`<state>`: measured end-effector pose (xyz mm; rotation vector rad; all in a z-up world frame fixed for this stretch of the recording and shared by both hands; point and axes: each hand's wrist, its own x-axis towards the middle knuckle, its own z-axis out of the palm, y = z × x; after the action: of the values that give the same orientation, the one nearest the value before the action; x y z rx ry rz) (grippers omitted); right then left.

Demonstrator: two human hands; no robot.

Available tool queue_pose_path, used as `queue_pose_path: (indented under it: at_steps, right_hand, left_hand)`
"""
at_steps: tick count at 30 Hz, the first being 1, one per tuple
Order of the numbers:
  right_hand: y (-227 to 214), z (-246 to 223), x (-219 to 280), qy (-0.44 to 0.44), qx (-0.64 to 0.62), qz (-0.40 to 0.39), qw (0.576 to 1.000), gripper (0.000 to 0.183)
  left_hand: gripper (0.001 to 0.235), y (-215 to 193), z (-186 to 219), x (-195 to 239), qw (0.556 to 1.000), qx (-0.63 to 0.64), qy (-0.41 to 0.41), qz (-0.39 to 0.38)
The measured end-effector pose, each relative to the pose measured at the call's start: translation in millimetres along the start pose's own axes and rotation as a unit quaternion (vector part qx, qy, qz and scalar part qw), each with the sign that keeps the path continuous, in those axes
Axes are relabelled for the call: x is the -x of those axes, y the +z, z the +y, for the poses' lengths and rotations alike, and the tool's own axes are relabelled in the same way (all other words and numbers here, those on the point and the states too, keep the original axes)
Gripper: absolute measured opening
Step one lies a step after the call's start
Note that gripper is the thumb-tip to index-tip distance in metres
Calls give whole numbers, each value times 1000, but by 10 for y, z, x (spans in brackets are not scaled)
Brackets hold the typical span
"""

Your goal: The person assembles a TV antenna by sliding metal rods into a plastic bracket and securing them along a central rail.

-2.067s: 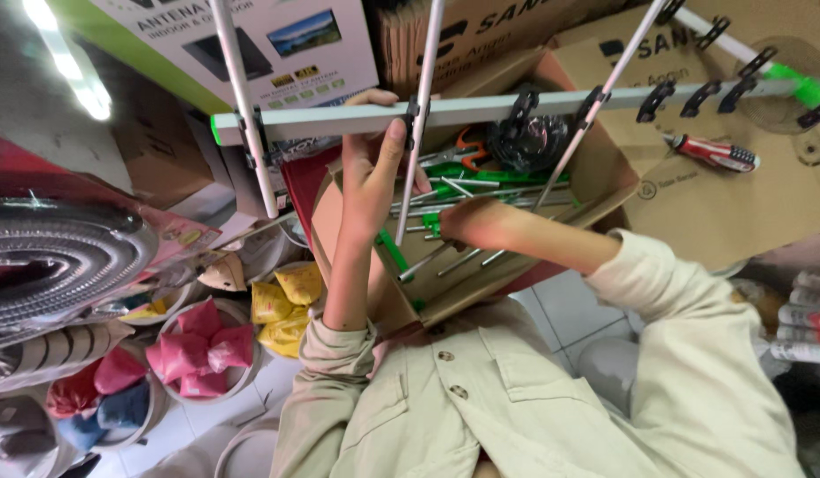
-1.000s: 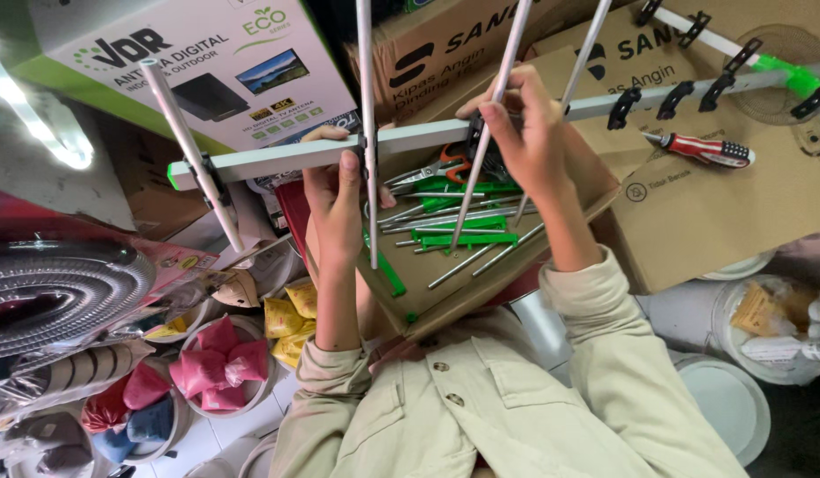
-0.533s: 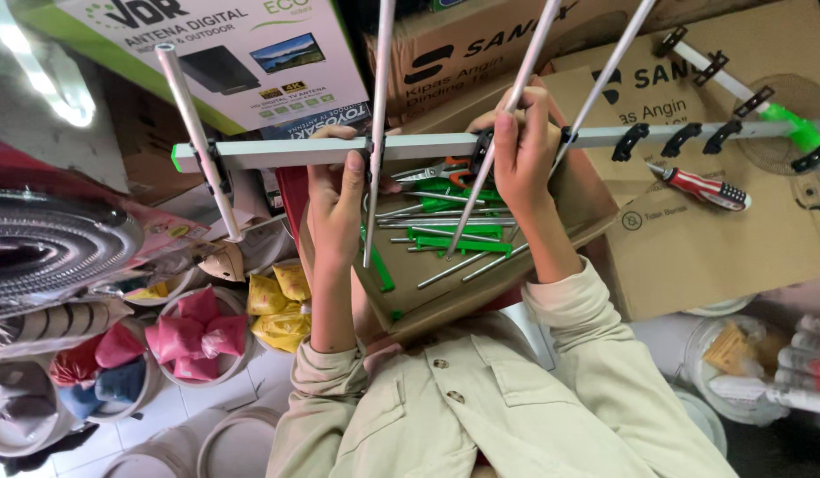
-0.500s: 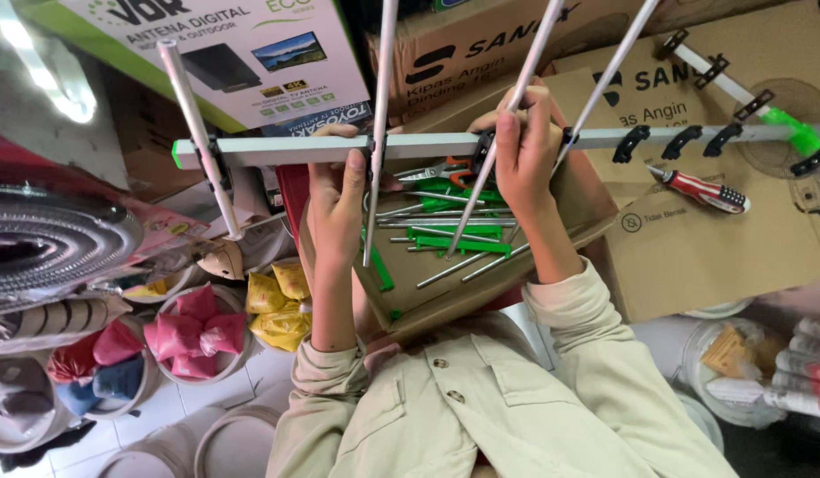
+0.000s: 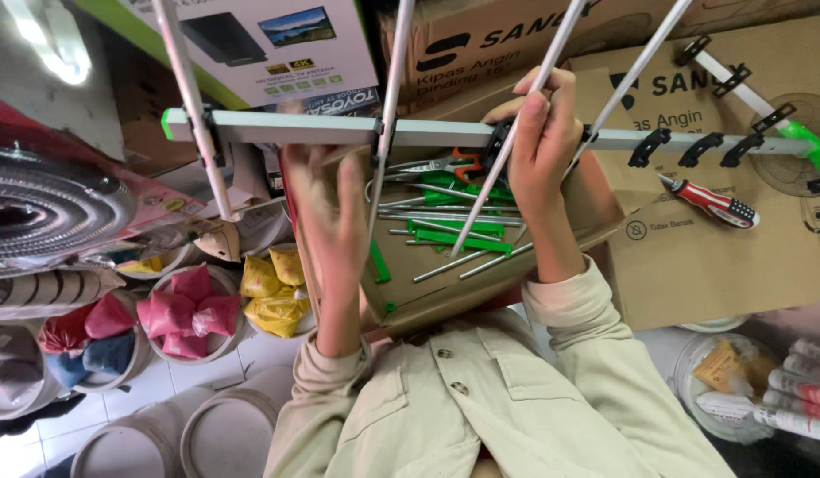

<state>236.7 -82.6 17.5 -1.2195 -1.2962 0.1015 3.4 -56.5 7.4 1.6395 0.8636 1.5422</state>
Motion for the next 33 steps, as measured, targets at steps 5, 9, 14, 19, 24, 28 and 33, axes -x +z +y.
queue_pose_path:
  at_steps: [5,9,14,19,24,28,33]
  right_hand:
    - [-40,-40,-41,-2,13,7,1000,26]
    - [-17,-26,-18,21,-5,4,1000,23]
    - [3,52,22,-12,15,18,1000,23]
    - [-40,99,-13,-3,12,10,1000,24]
    - [-84,-9,-118,15,33,-48,998,39]
    - [-183,-110,-231,-5,78,-112,991,53]
    - [-189,-102,-275,4,104,-148,984,56]
  left_hand:
    - [47,167,126,836,993,19,117,15]
    - [63,443,-80,655,961,-17,-99,-256]
    - [85,902,-192,-42,906,139,-164,-364]
    - [90,933,-93,-168,849,279,-257,-368]
    - [81,922,-165,-97,865,297,-240,-325]
    - [70,899,-180,-111,858,296,-258,-331]
    - [64,898,-183,-100,855,311,-248,-334]
